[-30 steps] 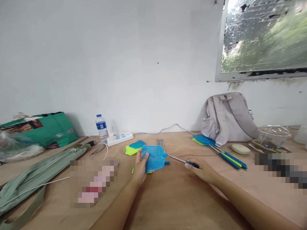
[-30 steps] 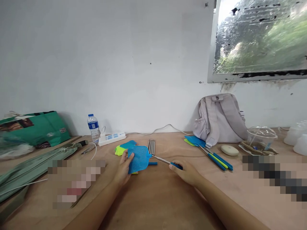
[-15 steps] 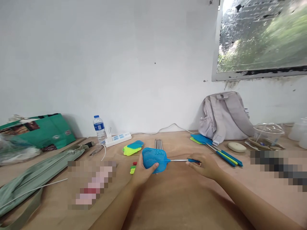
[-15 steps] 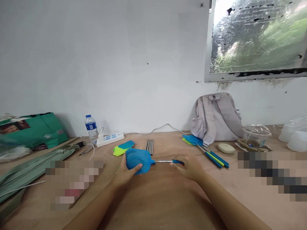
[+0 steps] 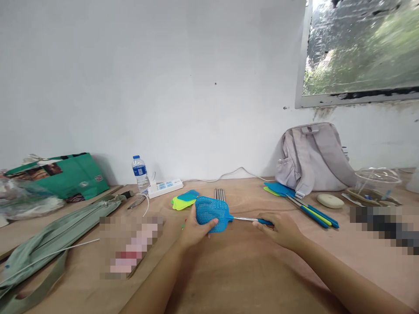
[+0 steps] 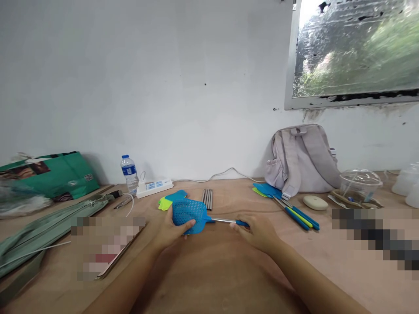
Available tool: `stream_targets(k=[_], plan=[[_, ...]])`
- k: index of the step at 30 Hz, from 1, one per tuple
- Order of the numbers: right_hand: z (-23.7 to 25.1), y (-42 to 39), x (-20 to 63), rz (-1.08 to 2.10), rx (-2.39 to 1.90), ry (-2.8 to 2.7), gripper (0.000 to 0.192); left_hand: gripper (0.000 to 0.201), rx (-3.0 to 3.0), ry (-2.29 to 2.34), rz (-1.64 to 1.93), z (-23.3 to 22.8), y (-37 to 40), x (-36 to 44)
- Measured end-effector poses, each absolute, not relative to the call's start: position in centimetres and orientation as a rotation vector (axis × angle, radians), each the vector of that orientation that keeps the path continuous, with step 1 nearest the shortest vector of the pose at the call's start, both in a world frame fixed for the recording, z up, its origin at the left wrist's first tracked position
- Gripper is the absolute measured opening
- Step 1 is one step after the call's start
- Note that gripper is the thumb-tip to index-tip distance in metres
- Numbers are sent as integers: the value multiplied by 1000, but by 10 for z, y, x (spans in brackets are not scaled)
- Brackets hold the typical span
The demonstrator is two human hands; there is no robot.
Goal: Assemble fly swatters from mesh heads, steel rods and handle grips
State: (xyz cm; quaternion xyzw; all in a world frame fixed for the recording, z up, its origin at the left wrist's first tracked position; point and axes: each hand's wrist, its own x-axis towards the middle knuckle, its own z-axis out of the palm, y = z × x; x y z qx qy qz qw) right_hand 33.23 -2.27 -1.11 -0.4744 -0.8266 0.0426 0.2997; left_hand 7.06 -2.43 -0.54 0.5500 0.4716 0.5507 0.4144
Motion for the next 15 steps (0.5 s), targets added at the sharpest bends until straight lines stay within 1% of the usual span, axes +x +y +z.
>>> stream_targets(k=[2,4,6,7,9,12,15], plan=[[-8,-24,329,96,-1296,-2187,31,81,1422,1252,1440,-5,-18,66],[-8,-23,328,92,-1328,-2167,31,80,1580,1371,1576,-4,-13,64],[-10,-22,327,99,-1342,-2122,29,79,1865,1559,1728,-4,-11,65],[-11,-21,326,106,-1338,-2096,29,76,2052,1648,1768,-5,-12,67],[-14,-20,325,121,-1313,-2070,30,59,2475,1748,1743,-8,-15,75],[-15,-22,320,129,-1258,-2127,33,31,3040,1656,1548,-17,-19,91],[-14,-26,316,52,-1277,-2211,38,19,3259,1634,1474,-24,-19,101]])
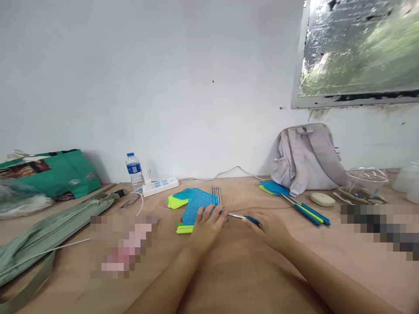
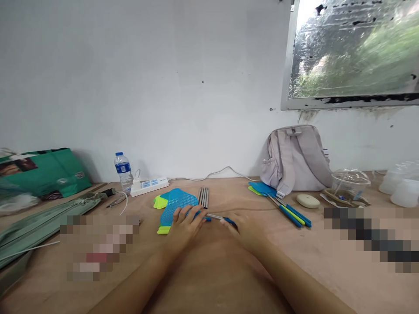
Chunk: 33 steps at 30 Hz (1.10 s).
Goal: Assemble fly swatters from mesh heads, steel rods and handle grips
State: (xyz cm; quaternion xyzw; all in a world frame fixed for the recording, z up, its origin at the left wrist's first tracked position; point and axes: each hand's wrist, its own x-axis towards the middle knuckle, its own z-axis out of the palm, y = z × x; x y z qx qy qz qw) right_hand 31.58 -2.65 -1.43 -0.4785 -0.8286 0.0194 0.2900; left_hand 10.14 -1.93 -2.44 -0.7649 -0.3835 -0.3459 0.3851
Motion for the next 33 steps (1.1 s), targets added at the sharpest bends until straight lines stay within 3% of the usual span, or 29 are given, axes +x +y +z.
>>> stream_targets(k=[16,22,28,33], plan=[[-12,-8,347,-475,-1212,-2336,35,29,-1965,-902,-662,-4,-11,56],[-9,5,378,-433,-1202,-2367,31,19,-1902,-1010,-651,4,1,23],[-13,-2,352,-413,-1219,-2359,29,19,-1955,-975,-613,1,-13,68],[-14,-19,325,-210,-1179,-2429,27,15,-2045,-946,-523,-8,-18,95]])
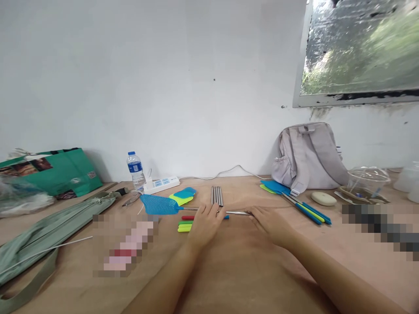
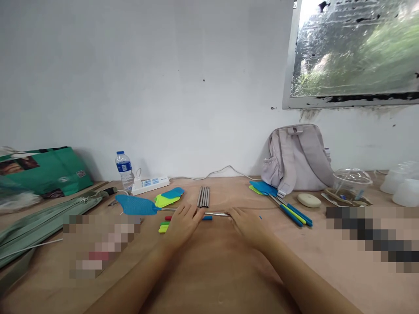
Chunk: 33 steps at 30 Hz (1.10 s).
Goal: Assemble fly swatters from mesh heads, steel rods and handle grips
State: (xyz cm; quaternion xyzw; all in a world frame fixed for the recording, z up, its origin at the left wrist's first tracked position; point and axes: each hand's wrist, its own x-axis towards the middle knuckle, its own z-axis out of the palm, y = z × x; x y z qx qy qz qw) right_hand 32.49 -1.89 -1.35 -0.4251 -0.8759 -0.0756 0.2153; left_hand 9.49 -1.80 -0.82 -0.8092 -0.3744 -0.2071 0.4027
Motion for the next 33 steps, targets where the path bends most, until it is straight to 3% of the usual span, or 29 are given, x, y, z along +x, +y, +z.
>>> stream_targets(k=[9,15,24,28,33], plan=[[-11,-17,324,-213,-1461,-2419,19,15,-2019,-700,-481,9,-12,47],[-3,-3,352,-463,-1516,-2368,19,15,-2023,-840,-460,17,0,13],[-2,-19,325,-394,-1626,-2231,18,28,-1963,-962,-724,8,-22,76],[-1,-27,313,-389,-1557,-2305,19,14,-2029,-813,-557,-4,-23,98],[-1,-19,321,-454,-1422,-2378,17,20,-2012,-713,-452,5,-17,74]])
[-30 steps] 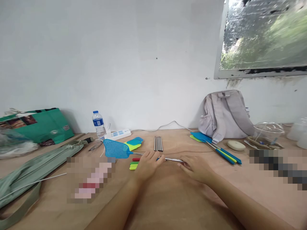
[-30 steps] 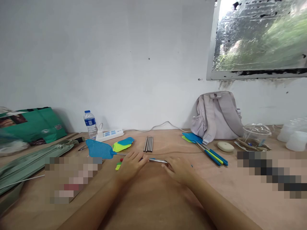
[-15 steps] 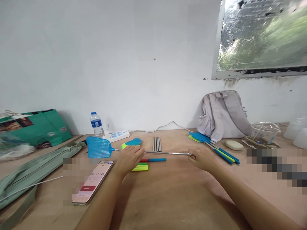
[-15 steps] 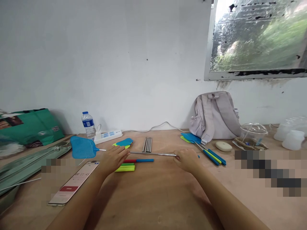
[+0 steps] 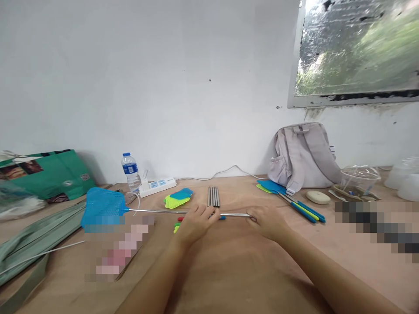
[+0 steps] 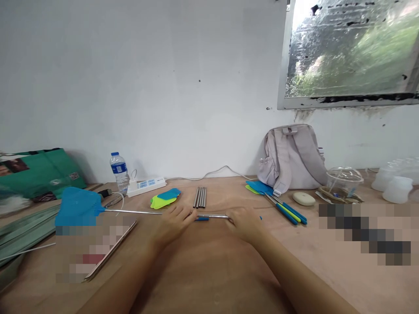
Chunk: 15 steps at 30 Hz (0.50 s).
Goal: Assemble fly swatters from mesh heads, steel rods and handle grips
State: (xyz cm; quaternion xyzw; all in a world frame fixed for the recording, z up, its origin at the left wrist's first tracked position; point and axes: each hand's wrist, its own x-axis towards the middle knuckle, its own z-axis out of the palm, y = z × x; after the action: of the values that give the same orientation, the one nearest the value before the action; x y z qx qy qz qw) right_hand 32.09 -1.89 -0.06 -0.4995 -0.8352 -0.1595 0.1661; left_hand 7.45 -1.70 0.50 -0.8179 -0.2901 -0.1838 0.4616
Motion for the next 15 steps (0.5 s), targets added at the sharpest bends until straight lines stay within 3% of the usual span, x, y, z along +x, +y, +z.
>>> stream_targets(k=[15], plan=[[-7,15,401,-901,-1393,-2222,26,19,-1931,-794,-477,21,-3,-1]])
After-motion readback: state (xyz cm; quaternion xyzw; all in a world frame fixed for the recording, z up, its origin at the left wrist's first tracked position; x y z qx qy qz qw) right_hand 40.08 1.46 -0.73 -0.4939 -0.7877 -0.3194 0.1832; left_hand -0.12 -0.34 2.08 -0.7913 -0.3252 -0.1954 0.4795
